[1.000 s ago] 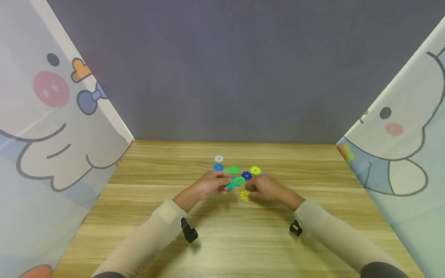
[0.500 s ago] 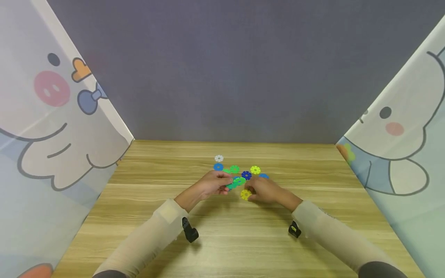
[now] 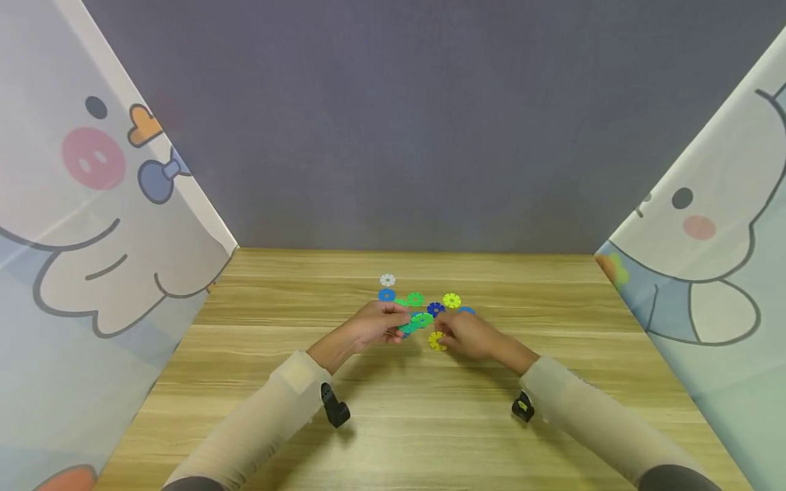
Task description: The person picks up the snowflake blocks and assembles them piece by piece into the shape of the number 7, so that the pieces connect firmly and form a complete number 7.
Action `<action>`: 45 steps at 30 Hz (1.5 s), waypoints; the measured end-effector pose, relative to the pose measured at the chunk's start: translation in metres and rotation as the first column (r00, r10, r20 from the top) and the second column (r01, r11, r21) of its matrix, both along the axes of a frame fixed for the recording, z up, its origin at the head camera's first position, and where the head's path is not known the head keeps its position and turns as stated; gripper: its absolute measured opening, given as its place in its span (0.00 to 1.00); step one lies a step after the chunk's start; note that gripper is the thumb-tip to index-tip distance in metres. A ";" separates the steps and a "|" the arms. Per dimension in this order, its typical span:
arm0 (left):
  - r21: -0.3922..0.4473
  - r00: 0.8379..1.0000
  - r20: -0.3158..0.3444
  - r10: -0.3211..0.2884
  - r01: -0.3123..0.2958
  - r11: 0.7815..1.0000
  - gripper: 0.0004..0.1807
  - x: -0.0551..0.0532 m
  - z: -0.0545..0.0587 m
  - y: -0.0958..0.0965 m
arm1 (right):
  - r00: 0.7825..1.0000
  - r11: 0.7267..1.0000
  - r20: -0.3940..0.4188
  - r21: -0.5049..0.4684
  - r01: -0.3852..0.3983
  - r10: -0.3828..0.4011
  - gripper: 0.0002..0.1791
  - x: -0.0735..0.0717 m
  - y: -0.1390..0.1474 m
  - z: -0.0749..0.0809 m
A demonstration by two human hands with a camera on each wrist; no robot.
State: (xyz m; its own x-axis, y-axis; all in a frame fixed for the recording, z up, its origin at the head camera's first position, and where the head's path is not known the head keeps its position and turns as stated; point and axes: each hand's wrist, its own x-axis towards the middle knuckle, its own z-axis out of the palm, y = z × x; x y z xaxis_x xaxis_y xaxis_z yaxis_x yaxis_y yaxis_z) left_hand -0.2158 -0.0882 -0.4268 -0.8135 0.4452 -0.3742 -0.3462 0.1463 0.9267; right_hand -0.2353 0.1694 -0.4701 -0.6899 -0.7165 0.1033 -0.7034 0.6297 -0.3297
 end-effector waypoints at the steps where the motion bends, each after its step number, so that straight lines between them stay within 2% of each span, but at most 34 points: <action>1: -0.002 1.000 0.001 0.000 0.000 1.000 0.23 0.000 0.001 0.000 | 1.000 1.000 0.006 -0.005 -0.003 0.004 0.08 0.000 0.001 0.001; 4: -0.005 1.000 0.001 0.005 -0.005 1.000 0.24 0.000 -0.002 0.000 | 0.999 1.000 0.034 -0.010 0.007 -0.007 0.11 0.001 0.004 0.002; 7: -0.006 1.000 0.000 0.006 -0.006 1.000 0.24 0.000 -0.002 0.000 | 0.995 0.999 0.096 -0.030 0.044 -0.041 0.12 0.001 0.008 0.004; 11: -0.005 1.000 0.003 0.007 -0.007 1.000 0.23 0.000 -0.001 -0.001 | 0.977 0.987 0.201 -0.131 0.095 -0.068 0.12 0.001 0.013 0.010; 14: 0.000 1.000 0.000 0.006 -0.006 1.000 0.23 0.000 -0.002 -0.001 | 0.958 0.964 0.279 -0.229 0.133 -0.065 0.09 0.000 0.015 0.015; 17: 0.001 1.000 -0.005 0.008 -0.008 1.000 0.23 0.000 -0.002 -0.001 | 0.928 0.938 0.367 -0.301 0.174 -0.055 0.10 0.000 0.016 0.020; 21: -0.002 1.000 -0.011 0.007 -0.007 1.000 0.23 0.000 -0.003 -0.001 | 0.871 0.905 0.490 -0.361 0.225 -0.021 0.13 0.000 0.015 0.025; 24: 0.001 1.000 -0.013 0.004 -0.004 1.000 0.22 0.001 -0.003 -0.001 | 0.835 0.888 0.551 -0.380 0.259 -0.008 0.16 0.001 0.015 0.027; 28: 0.011 1.000 -0.019 0.004 -0.003 1.000 0.20 0.002 -0.001 -0.001 | 0.803 0.874 0.596 -0.381 0.301 -0.017 0.17 0.002 0.016 0.029; 34: 0.020 1.000 -0.031 -0.002 0.003 1.000 0.19 0.001 -0.001 -0.003 | 0.767 0.864 0.641 -0.375 0.337 -0.021 0.18 0.001 0.016 0.032; 39: 0.028 1.000 -0.028 -0.003 0.004 1.000 0.19 0.001 -0.001 -0.002 | 0.752 0.859 0.659 -0.384 0.340 -0.003 0.18 0.002 0.016 0.036; 45: 0.014 0.999 -0.035 0.001 0.000 1.000 0.20 0.001 -0.001 0.000 | 0.752 0.863 0.660 -0.385 0.326 0.011 0.18 0.003 0.015 0.038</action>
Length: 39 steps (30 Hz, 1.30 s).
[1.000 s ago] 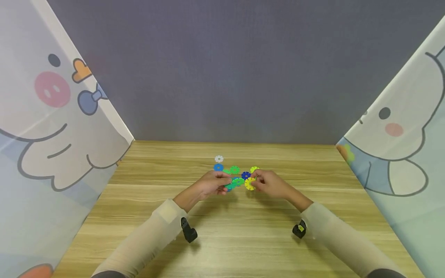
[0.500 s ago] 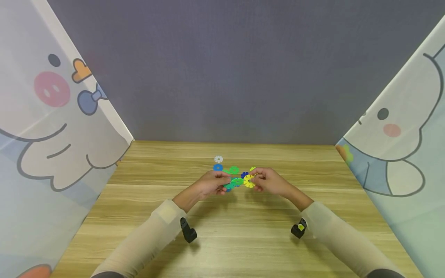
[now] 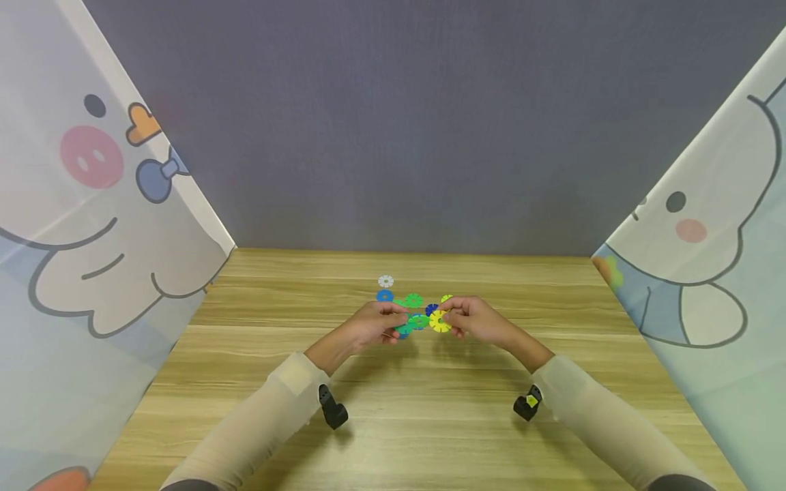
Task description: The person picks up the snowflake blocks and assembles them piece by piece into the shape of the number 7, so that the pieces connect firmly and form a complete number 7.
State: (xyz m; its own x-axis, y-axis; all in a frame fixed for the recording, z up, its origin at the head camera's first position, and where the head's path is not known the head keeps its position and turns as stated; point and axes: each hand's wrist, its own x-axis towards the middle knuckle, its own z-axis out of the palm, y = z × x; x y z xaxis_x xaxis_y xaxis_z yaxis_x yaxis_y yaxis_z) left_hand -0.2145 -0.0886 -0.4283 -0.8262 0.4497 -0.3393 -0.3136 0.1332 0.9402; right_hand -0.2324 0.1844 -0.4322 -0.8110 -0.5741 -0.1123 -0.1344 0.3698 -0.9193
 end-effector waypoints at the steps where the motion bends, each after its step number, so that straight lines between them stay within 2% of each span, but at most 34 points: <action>1: -0.004 1.000 -0.003 0.000 0.000 1.000 0.21 0.000 0.000 0.000 | 1.000 1.000 -0.001 0.000 -0.007 0.007 0.18 0.000 0.000 0.000; 7: -0.022 0.999 -0.032 0.011 -0.012 1.000 0.21 -0.001 -0.001 0.004 | 0.999 1.000 0.024 -0.021 -0.024 0.024 0.18 0.000 -0.003 0.000; 13: -0.031 0.996 -0.057 0.065 -0.067 0.997 0.19 -0.001 0.001 0.009 | 0.996 0.998 0.093 -0.070 0.001 0.005 0.19 0.003 -0.004 0.002; 21: -0.016 0.990 -0.071 0.124 -0.125 0.992 0.16 0.002 0.006 0.015 | 0.992 0.994 0.122 -0.107 0.027 -0.014 0.17 0.003 -0.010 0.008; 26: -0.046 0.994 -0.073 0.085 -0.089 0.995 0.17 0.000 0.007 0.010 | 0.993 0.993 0.117 -0.114 0.032 -0.018 0.18 0.004 -0.014 0.004; 31: -0.088 0.992 -0.102 0.073 -0.082 0.993 0.14 -0.002 0.011 0.007 | 0.994 0.991 0.105 -0.133 0.029 -0.015 0.17 0.005 -0.019 -0.001; 39: -0.072 0.992 -0.123 0.039 -0.049 0.996 0.16 0.000 0.008 0.006 | 0.994 0.994 0.092 -0.086 0.063 -0.055 0.18 0.001 -0.011 -0.008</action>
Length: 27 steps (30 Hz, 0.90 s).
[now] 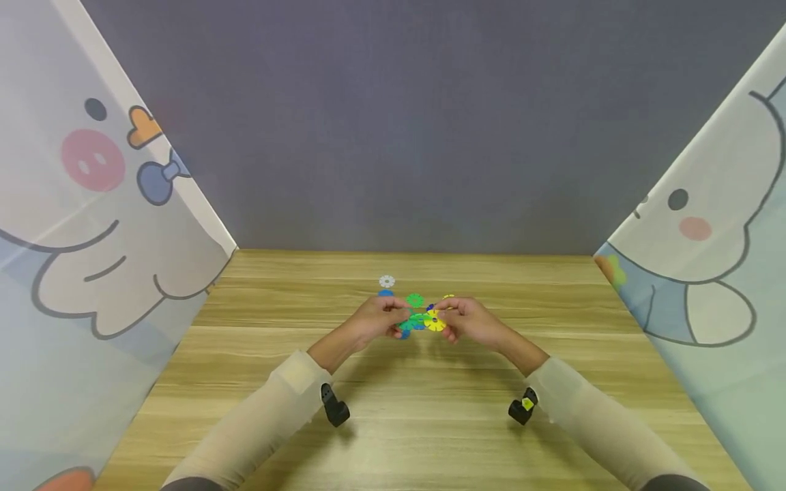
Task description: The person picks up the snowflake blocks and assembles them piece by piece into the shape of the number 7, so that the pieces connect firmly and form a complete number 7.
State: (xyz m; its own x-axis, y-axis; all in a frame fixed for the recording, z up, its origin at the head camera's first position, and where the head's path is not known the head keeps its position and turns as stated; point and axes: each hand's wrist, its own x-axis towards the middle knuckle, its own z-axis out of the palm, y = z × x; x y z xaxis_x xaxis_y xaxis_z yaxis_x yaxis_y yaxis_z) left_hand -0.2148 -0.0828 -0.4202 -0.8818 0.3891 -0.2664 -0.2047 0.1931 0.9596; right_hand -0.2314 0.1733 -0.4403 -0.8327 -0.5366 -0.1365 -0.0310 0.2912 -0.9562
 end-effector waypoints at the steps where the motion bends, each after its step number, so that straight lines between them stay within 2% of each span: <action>1: 0.002 1.000 -0.001 0.000 0.000 1.000 0.16 0.000 -0.001 -0.001 | 1.000 1.000 -0.008 0.013 0.008 -0.008 0.18 -0.001 0.002 0.000; 5: 0.002 1.000 0.003 0.008 -0.008 1.000 0.17 0.000 -0.005 -0.006 | 0.997 0.996 -0.057 0.066 0.055 -0.051 0.16 -0.006 0.009 -0.001; 8: -0.006 1.000 0.011 0.015 -0.015 1.000 0.17 0.001 -0.006 -0.008 | 0.990 0.990 -0.129 0.123 0.071 -0.055 0.14 -0.008 0.014 -0.002; 10: -0.009 1.000 0.020 0.021 -0.021 1.000 0.16 0.001 -0.006 -0.009 | 0.981 0.983 -0.187 0.165 0.074 -0.043 0.14 -0.010 0.016 -0.002; 12: -0.008 0.999 0.026 0.020 -0.020 1.000 0.17 0.001 -0.006 -0.009 | 0.963 0.968 -0.271 0.237 0.079 -0.012 0.13 -0.013 0.017 -0.003; 14: -0.008 1.000 0.026 0.014 -0.013 1.000 0.17 0.001 -0.007 -0.009 | 0.934 0.942 -0.354 0.325 0.085 0.038 0.12 -0.016 0.018 -0.005; 16: -0.007 1.000 0.024 0.008 -0.007 1.000 0.17 0.001 -0.007 -0.009 | 0.898 0.902 -0.427 0.422 0.092 0.108 0.11 -0.019 0.019 -0.009; 18: -0.004 1.000 0.025 0.004 -0.004 1.000 0.17 0.001 -0.008 -0.010 | 0.864 0.858 -0.472 0.504 0.102 0.175 0.11 -0.021 0.020 -0.012; 19: -0.005 1.000 0.024 0.005 -0.005 1.000 0.17 0.001 -0.008 -0.010 | 0.855 0.838 -0.479 0.535 0.104 0.200 0.12 -0.021 0.020 -0.014; 21: -0.004 1.000 0.025 0.008 -0.008 1.000 0.17 0.001 -0.008 -0.010 | 0.842 0.806 -0.484 0.581 0.107 0.237 0.13 -0.022 0.020 -0.018; 22: -0.003 1.000 0.027 0.010 -0.010 1.000 0.17 0.001 -0.008 -0.010 | 0.843 0.796 -0.480 0.596 0.110 0.243 0.14 -0.022 0.020 -0.020; 27: -0.001 1.000 0.029 0.004 -0.004 1.000 0.16 0.001 -0.008 -0.011 | 0.840 0.758 -0.476 0.639 0.128 0.260 0.18 -0.022 0.022 -0.028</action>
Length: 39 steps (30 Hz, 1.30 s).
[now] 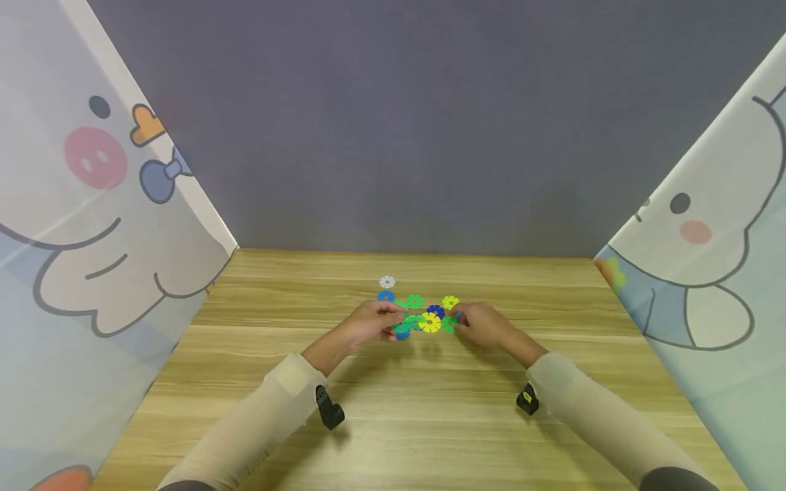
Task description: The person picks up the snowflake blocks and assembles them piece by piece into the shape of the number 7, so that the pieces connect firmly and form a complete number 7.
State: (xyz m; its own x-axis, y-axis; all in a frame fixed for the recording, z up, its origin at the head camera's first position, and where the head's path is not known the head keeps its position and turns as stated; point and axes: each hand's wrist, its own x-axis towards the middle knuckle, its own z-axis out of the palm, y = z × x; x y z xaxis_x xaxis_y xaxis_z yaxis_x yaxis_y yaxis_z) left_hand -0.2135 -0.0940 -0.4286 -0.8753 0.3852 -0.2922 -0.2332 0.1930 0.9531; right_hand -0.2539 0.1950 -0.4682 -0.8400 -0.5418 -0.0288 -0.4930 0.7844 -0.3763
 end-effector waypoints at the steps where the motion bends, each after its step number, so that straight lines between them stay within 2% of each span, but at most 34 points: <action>1: 0.002 1.000 0.002 -0.001 0.001 1.000 0.16 0.000 0.000 0.000 | 1.000 1.000 0.006 0.005 0.009 -0.009 0.18 0.000 0.000 -0.001; 7: 0.013 1.000 0.023 -0.001 0.001 1.000 0.17 0.001 0.002 0.000 | 1.000 0.999 0.007 0.027 0.017 -0.018 0.23 0.000 0.001 -0.008; 15: 0.024 1.000 0.019 -0.025 0.024 0.999 0.17 -0.001 0.000 0.000 | 0.999 0.998 0.004 0.057 0.034 -0.035 0.25 -0.002 -0.003 -0.010; 29: 0.024 0.999 0.040 -0.017 0.017 1.000 0.16 -0.001 -0.001 0.001 | 0.999 0.999 0.018 -0.006 0.049 -0.049 0.23 -0.004 -0.001 -0.013; 39: 0.033 0.999 0.035 -0.026 0.025 0.999 0.17 0.000 -0.001 -0.001 | 0.994 0.993 -0.008 -0.047 0.108 -0.108 0.21 -0.001 -0.003 -0.012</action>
State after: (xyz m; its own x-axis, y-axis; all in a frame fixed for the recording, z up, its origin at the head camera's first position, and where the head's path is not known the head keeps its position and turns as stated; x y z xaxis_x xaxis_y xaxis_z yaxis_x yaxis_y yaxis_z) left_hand -0.2131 -0.0953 -0.4291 -0.8544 0.4168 -0.3103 -0.2629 0.1685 0.9500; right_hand -0.2552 0.1921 -0.4798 -0.8938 -0.4485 0.0031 -0.4105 0.8152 -0.4085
